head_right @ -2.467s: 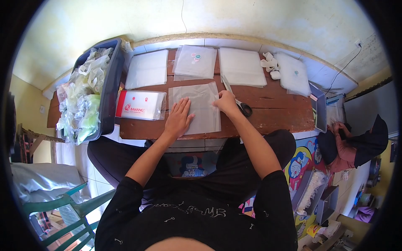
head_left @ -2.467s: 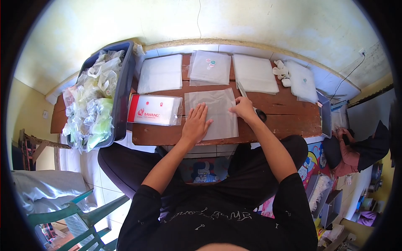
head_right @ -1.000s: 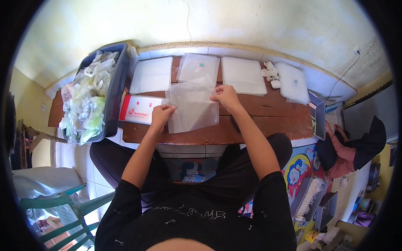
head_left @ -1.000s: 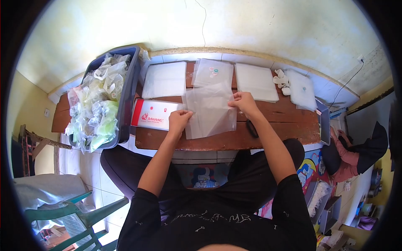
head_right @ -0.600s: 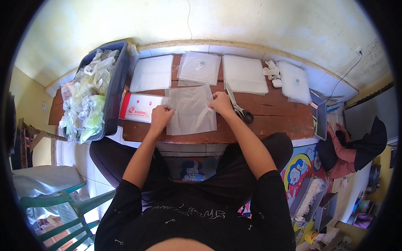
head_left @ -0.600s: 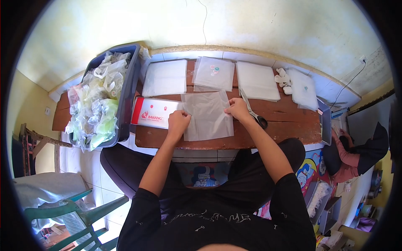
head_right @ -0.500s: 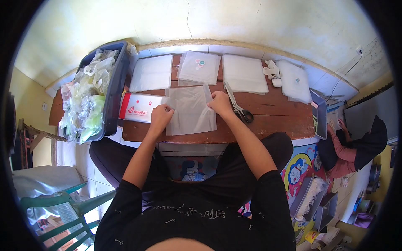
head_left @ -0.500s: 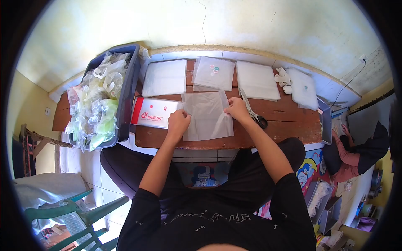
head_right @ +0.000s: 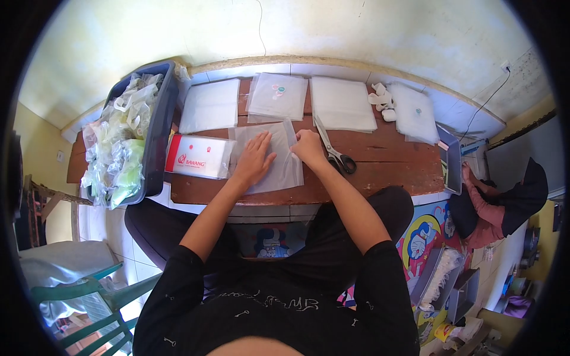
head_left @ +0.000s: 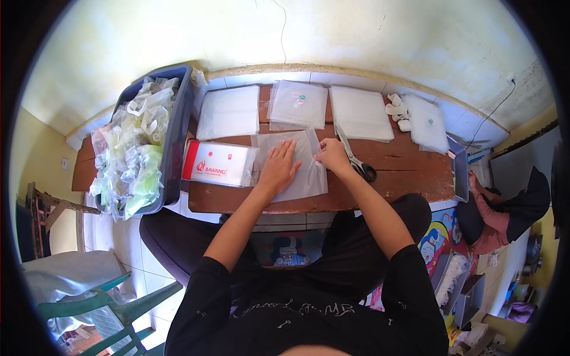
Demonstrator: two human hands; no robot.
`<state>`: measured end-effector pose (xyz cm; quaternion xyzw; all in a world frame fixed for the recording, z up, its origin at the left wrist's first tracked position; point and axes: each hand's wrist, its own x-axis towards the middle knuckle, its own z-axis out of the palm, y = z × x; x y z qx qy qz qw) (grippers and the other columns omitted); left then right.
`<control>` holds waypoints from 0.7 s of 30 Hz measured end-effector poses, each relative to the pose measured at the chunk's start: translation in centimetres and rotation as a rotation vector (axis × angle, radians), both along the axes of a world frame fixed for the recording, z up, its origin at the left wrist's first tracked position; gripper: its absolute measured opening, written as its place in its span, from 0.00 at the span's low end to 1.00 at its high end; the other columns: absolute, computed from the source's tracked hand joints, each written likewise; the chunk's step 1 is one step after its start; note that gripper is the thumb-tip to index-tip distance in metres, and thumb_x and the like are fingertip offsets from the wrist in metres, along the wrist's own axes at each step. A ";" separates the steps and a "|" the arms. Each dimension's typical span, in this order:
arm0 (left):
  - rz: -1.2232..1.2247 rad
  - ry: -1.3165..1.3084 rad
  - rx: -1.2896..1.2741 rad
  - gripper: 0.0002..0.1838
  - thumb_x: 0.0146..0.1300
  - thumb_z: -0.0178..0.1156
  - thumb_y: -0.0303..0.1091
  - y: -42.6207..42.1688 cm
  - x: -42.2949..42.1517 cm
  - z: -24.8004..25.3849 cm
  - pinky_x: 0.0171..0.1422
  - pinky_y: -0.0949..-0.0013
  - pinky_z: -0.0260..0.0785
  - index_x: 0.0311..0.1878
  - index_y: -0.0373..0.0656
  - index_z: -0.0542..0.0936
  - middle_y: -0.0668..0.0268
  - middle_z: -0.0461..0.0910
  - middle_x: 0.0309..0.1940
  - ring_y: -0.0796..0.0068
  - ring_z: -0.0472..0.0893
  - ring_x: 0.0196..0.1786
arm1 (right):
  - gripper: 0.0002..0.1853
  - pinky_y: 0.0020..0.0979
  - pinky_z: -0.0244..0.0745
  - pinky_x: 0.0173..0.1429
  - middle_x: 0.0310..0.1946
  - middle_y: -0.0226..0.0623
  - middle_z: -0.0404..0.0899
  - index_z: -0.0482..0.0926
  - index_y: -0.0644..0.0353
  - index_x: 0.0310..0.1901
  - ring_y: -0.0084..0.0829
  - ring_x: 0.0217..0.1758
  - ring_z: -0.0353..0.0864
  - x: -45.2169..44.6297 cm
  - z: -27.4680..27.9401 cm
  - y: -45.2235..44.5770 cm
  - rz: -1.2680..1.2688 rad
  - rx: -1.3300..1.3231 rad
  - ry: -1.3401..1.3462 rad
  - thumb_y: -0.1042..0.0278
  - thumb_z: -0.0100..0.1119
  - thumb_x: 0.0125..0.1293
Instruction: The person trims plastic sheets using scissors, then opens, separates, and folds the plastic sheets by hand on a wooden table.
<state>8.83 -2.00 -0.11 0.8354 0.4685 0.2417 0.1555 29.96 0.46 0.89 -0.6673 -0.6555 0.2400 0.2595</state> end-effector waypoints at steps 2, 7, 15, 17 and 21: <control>-0.003 0.051 -0.012 0.33 0.72 0.52 0.46 0.1 0.3 -0.8 0.80 0.50 0.47 0.74 0.37 0.61 0.51 0.61 0.74 0.54 0.58 0.77 | 0.17 0.33 0.80 0.40 0.26 0.44 0.85 0.83 0.69 0.36 0.35 0.31 0.87 -0.1 0.4 -0.2 0.000 -0.003 0.000 0.71 0.75 0.45; 0.012 0.123 0.018 0.33 0.74 0.48 0.49 0.3 0.1 -1.5 0.81 0.51 0.44 0.74 0.38 0.62 0.54 0.59 0.75 0.56 0.56 0.79 | 0.17 0.33 0.80 0.38 0.23 0.42 0.84 0.83 0.68 0.36 0.34 0.28 0.86 -0.2 0.1 -0.1 -0.014 -0.037 0.023 0.71 0.75 0.45; 0.029 0.178 0.075 0.31 0.74 0.47 0.48 0.3 0.0 -1.8 0.81 0.53 0.43 0.74 0.40 0.62 0.56 0.58 0.76 0.58 0.55 0.79 | 0.15 0.33 0.79 0.38 0.23 0.43 0.84 0.83 0.69 0.35 0.34 0.28 0.86 -0.2 -0.1 -0.1 -0.013 -0.029 0.038 0.71 0.75 0.45; 0.033 0.197 0.074 0.32 0.74 0.47 0.48 0.1 0.1 -1.9 0.82 0.53 0.43 0.74 0.40 0.62 0.56 0.58 0.77 0.59 0.55 0.79 | 0.15 0.33 0.79 0.38 0.23 0.43 0.84 0.83 0.69 0.34 0.34 0.28 0.86 -0.2 -0.2 -0.2 -0.006 -0.012 0.013 0.71 0.75 0.45; 0.037 0.235 0.090 0.32 0.74 0.45 0.49 0.1 0.2 -2.0 0.82 0.54 0.42 0.75 0.41 0.61 0.57 0.56 0.77 0.60 0.53 0.80 | 0.15 0.34 0.79 0.38 0.23 0.44 0.84 0.83 0.69 0.34 0.37 0.28 0.86 -0.3 -0.6 -0.2 -0.022 0.028 0.061 0.70 0.75 0.45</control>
